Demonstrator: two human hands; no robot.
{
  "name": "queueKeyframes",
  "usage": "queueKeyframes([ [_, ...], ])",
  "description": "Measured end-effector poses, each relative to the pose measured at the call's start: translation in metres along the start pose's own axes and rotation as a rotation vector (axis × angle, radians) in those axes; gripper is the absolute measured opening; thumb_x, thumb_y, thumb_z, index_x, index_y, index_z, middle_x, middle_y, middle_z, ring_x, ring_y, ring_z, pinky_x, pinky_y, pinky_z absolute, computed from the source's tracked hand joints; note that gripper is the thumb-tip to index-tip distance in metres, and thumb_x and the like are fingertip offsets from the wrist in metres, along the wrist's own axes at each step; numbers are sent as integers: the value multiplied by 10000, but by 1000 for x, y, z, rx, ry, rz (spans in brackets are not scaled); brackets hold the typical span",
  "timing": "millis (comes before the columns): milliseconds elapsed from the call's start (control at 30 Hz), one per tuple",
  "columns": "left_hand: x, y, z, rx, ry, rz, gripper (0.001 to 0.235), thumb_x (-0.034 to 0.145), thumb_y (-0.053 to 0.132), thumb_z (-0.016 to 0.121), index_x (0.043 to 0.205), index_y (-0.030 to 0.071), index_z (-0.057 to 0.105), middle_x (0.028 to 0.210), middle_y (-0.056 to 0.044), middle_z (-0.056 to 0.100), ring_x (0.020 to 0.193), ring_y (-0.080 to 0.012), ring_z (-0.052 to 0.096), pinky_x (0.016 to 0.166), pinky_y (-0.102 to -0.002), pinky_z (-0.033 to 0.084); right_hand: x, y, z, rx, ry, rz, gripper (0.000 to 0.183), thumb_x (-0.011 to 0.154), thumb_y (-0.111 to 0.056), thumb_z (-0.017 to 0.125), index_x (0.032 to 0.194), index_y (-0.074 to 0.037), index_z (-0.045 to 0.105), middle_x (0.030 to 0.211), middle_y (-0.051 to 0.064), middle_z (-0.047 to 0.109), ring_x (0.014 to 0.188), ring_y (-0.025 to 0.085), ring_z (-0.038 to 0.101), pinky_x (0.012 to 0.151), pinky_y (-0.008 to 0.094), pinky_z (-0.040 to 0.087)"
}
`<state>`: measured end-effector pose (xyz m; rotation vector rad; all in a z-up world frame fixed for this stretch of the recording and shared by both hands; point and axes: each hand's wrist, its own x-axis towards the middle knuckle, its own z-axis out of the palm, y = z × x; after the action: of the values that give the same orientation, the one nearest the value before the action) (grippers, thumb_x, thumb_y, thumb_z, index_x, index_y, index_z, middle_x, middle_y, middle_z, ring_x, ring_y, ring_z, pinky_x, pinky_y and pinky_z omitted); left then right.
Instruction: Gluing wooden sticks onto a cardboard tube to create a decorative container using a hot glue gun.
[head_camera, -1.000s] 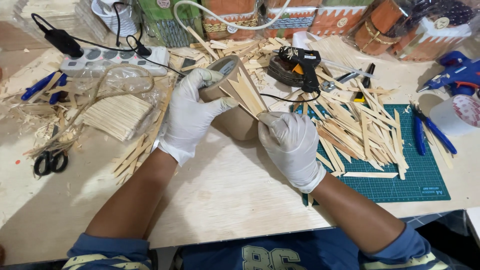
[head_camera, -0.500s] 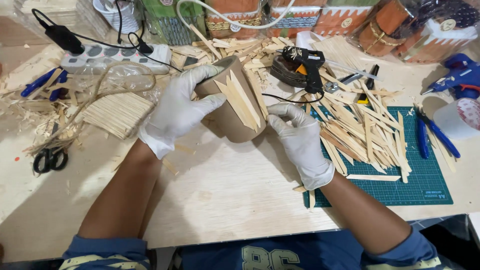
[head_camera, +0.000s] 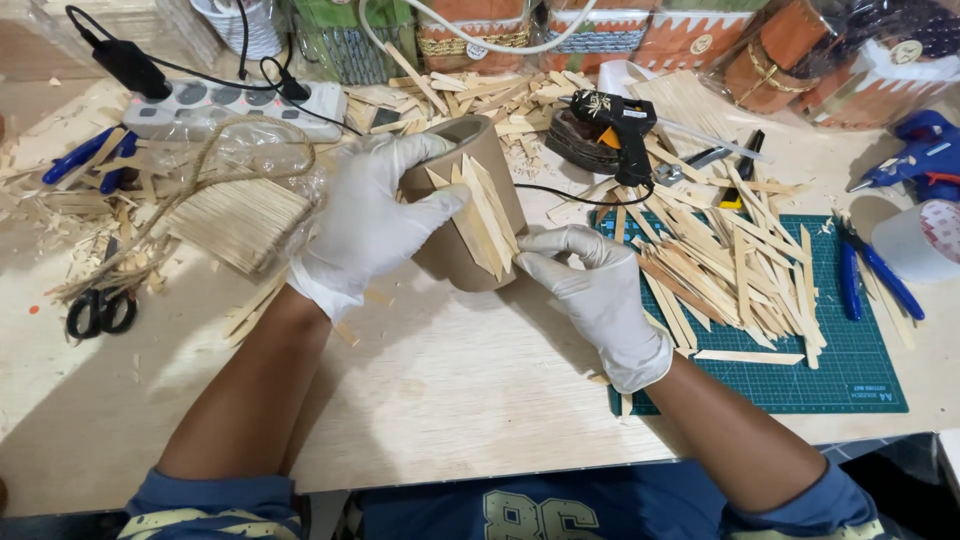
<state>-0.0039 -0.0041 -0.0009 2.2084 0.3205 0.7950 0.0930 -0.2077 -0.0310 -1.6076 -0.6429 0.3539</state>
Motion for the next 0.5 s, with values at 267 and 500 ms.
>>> queueKeyframes([
  [267, 0, 7, 12, -77, 66, 31, 367, 712, 203, 903, 1049, 143, 772, 935, -105, 721, 993, -300, 689, 989, -365, 473, -3, -4, 1, -8, 13, -48, 165, 770, -28, 857, 915, -99, 818, 761, 51, 692, 784, 88, 570, 813, 274, 537],
  [500, -1, 8, 15, -134, 100, -22, 349, 722, 262, 929, 1020, 175, 770, 931, -78, 696, 999, -263, 674, 994, -360, 475, -11, 0, 4, -100, 67, -184, 172, 778, -35, 858, 919, -125, 820, 767, 60, 707, 826, 131, 619, 844, 303, 525],
])
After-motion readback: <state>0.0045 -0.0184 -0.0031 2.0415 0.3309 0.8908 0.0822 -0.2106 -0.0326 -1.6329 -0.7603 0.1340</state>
